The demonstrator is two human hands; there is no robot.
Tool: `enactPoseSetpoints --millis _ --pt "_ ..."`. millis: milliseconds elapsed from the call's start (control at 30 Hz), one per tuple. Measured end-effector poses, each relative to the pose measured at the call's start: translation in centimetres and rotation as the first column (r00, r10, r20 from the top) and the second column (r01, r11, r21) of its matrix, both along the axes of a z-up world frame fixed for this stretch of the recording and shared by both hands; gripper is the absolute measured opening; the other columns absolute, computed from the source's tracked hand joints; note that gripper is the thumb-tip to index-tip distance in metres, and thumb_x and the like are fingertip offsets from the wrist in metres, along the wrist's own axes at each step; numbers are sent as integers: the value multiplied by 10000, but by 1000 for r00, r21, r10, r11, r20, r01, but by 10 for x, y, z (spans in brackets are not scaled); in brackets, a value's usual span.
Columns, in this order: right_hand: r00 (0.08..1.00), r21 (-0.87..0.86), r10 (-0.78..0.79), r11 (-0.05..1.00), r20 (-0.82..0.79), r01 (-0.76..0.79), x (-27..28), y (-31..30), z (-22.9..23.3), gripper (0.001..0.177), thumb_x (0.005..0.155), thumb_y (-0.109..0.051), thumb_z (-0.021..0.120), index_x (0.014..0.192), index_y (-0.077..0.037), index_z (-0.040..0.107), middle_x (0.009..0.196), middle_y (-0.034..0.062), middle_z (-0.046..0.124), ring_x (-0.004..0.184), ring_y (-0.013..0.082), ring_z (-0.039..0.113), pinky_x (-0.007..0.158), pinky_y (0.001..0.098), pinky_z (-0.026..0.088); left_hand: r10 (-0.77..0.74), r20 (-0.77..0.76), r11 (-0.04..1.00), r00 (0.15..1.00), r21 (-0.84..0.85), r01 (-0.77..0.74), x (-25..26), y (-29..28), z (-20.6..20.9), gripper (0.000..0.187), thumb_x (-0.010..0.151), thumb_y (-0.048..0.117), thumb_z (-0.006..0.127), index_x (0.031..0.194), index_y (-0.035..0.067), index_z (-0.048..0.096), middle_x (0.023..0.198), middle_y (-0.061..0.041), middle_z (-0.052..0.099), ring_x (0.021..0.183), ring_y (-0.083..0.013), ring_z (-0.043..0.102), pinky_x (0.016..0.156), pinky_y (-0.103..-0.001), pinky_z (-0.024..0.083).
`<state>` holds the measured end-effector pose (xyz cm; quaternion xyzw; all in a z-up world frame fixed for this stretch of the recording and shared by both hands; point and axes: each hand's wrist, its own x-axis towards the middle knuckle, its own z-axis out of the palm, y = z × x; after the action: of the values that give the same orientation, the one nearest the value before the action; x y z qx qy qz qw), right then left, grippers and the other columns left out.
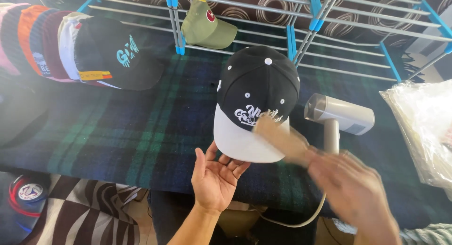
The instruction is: Cleaning and shaping baseball caps using a brush and a hair dryer on a workbench.
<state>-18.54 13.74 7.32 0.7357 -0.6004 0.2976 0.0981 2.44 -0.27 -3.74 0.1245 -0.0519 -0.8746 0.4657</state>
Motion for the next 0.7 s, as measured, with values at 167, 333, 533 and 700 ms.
enactPoseSetpoints --millis 167,333,533,700 --pt "851 96 -518 855 90 510 -7 -76 59 342 1095 -291 567 1360 -146 727 1086 28 717 960 242 667 815 373 483 -3 -3 1000 1000 -24 3 0 0 2 610 1003 520 441 1400 68 537 1287 -277 668 1091 -447 679 918 -564 580" --pt "912 232 -114 948 -393 219 88 -89 52 344 883 -206 556 1211 -296 601 691 22 475 587 268 531 380 473 393 4 -93 997 996 -79 -12 -4 -2 -10 601 989 452 477 1433 49 522 1341 -213 648 1177 -358 640 953 -478 556" --pt "844 31 -220 963 -490 268 83 -99 61 334 935 -248 599 1266 -290 599 737 -19 557 535 205 623 344 395 475 -17 -94 1000 995 11 18 0 -3 -20 629 995 654 426 1219 103 629 1069 -219 702 878 -357 640 785 -458 529" --pt "832 407 -361 745 -421 529 96 -115 53 408 1097 -478 339 1085 -177 615 843 95 618 780 366 700 561 583 533 -6 -61 1000 998 5 7 -1 -1 -11 726 973 618 416 1424 64 545 1242 -310 672 1031 -444 691 900 -557 585"
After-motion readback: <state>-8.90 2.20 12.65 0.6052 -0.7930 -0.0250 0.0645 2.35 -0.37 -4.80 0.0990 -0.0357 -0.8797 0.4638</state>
